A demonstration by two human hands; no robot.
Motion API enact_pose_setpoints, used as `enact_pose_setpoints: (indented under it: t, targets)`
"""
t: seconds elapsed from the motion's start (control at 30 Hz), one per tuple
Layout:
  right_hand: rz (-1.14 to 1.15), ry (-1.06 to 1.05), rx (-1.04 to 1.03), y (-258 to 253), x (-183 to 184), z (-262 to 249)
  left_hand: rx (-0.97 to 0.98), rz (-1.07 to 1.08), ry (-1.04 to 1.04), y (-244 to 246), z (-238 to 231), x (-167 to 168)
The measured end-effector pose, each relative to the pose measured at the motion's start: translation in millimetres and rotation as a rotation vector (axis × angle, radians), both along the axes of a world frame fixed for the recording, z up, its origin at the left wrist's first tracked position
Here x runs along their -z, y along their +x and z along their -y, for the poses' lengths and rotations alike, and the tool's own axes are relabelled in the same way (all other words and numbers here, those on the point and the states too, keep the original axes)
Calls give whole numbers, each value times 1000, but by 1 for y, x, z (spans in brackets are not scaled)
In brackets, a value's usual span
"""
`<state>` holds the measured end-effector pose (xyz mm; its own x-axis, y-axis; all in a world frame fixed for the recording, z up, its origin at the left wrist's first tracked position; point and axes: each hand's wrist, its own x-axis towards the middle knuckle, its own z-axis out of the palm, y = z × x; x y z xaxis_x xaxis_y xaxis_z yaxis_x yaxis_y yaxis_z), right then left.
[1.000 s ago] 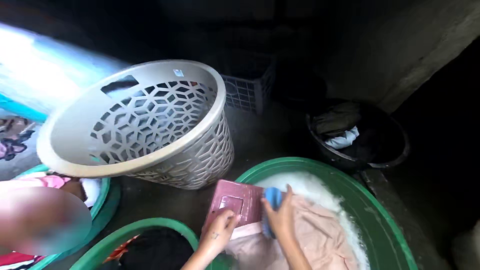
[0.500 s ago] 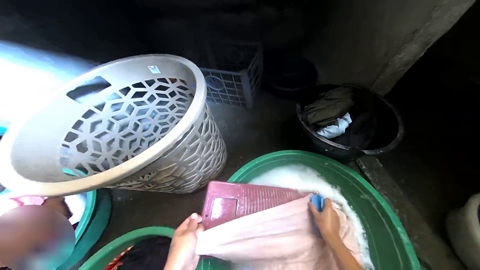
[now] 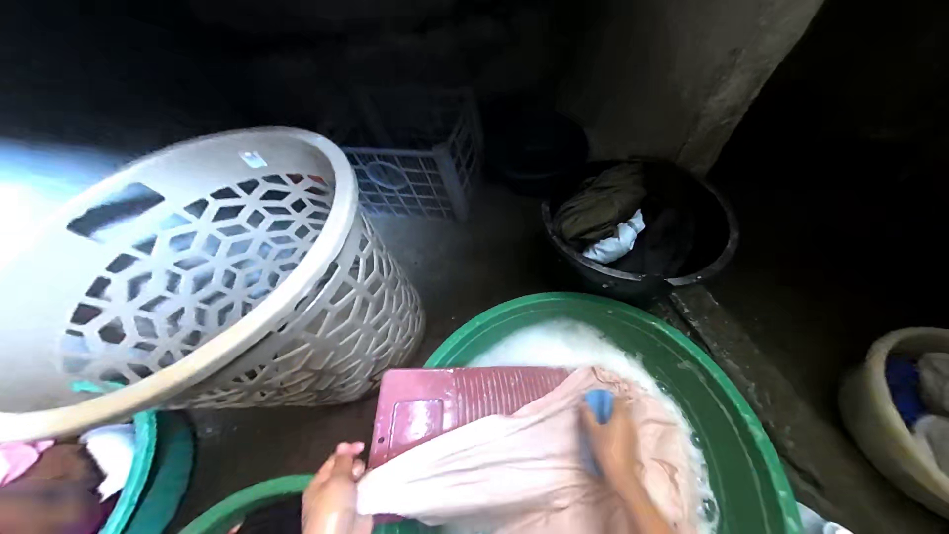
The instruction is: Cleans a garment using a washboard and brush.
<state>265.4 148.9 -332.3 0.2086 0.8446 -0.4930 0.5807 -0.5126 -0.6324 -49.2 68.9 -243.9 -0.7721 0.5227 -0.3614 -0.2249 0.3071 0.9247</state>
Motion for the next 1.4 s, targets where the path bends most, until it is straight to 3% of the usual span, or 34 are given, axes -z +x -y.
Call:
enact_pose_setpoints:
  t: [0.1,0.17,0.23,0.37,0.43,0.53,0.63,0.73,0.83,0.97,1.03,1.1,1.2,1.3,1.4]
  targets:
    - [-342,53,-246,-134,-73,52,108,4,-37,10,-3,4]
    - [-350,106,-416,-174,-78,66,113,-12,0,-1,7,-7]
    - [-262,24,-347,-134,-45,46,54,23,102,-28,17,-18]
    - [98,-87,-111,22,28,14,4,108,208,-42,20,-36]
    - [83,-62,21,55,28,0,134,-25,72,-29,9,-40]
    - [-218,53,139,66,-2,10,498,-331,-233,-22,12,-35]
    - [-468,-164,-217,70,-39,51,941,-439,-530,-17,23,-26]
    - [-333,-416,-721,59,-40,73,1236,-501,-744,-9,16,-22]
    - [-236,-166,-805,39,-57,69,1329,-558,-519,14,4,-53]
    - [-523,301,-814,7,-128,34,1564,-606,-22,53,1,-122]
    - [-619,343,-944,-1,-162,20,1682,-696,141,69,4,-156]
    - [-562,279,-1031,5,-183,15,1693,-785,246,82,10,-192]
    - [-531,206,-1078,41,-182,14,1533,-884,189,86,24,-243]
    - [-614,324,-885,89,-179,22,1361,-823,78,82,38,-265]
    - [-789,518,-580,109,-200,33,1280,-737,70,86,48,-255]
